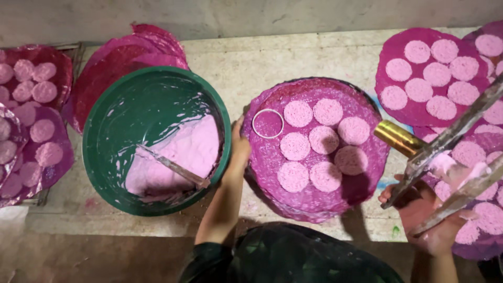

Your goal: The person scoops pink paste from a green bowl and fills a metal circular mold. They press the mold onto a pink glittery surface to form round shapes, then remove the mold to leave the circles on the surface. This process is repeated multiple times.

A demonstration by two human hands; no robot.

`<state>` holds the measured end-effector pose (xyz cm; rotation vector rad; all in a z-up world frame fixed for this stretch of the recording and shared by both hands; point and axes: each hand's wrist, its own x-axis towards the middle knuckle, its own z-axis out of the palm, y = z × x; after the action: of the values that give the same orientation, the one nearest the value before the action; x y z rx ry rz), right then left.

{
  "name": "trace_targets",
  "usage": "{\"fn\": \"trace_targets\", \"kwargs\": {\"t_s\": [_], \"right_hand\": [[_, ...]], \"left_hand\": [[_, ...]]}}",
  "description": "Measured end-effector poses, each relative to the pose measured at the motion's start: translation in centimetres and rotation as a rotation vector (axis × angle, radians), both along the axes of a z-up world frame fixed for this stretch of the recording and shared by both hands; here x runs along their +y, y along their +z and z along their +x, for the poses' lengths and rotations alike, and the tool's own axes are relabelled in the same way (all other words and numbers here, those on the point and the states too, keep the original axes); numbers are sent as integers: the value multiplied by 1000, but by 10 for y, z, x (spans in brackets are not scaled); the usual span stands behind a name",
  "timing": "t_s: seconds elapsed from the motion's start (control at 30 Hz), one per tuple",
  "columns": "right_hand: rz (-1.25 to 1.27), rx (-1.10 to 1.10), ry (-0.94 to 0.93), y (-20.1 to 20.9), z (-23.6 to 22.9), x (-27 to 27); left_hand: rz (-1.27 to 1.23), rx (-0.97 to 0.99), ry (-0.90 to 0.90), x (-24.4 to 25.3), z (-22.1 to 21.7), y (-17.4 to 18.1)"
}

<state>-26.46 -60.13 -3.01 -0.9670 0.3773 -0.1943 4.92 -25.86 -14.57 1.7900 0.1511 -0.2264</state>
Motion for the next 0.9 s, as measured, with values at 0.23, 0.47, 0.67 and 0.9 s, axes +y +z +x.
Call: {"fn": "trace_targets", "kwargs": {"t_s": [0.23, 0.47, 0.67, 0.9], "right_hand": [[-15, 133, -7, -2, 6, 7], [-16, 87, 188, -1, 11, 15], [-10, -42, 187, 15, 10, 34], [-95, 251, 204, 37, 42, 46]], "left_hand": [[170, -305, -73, 18, -114, 10], [480, -545, -458, 16, -129, 73], [603, -531, -473, 4, -117, 75], [400, -418, -492, 3, -99, 100]]}}
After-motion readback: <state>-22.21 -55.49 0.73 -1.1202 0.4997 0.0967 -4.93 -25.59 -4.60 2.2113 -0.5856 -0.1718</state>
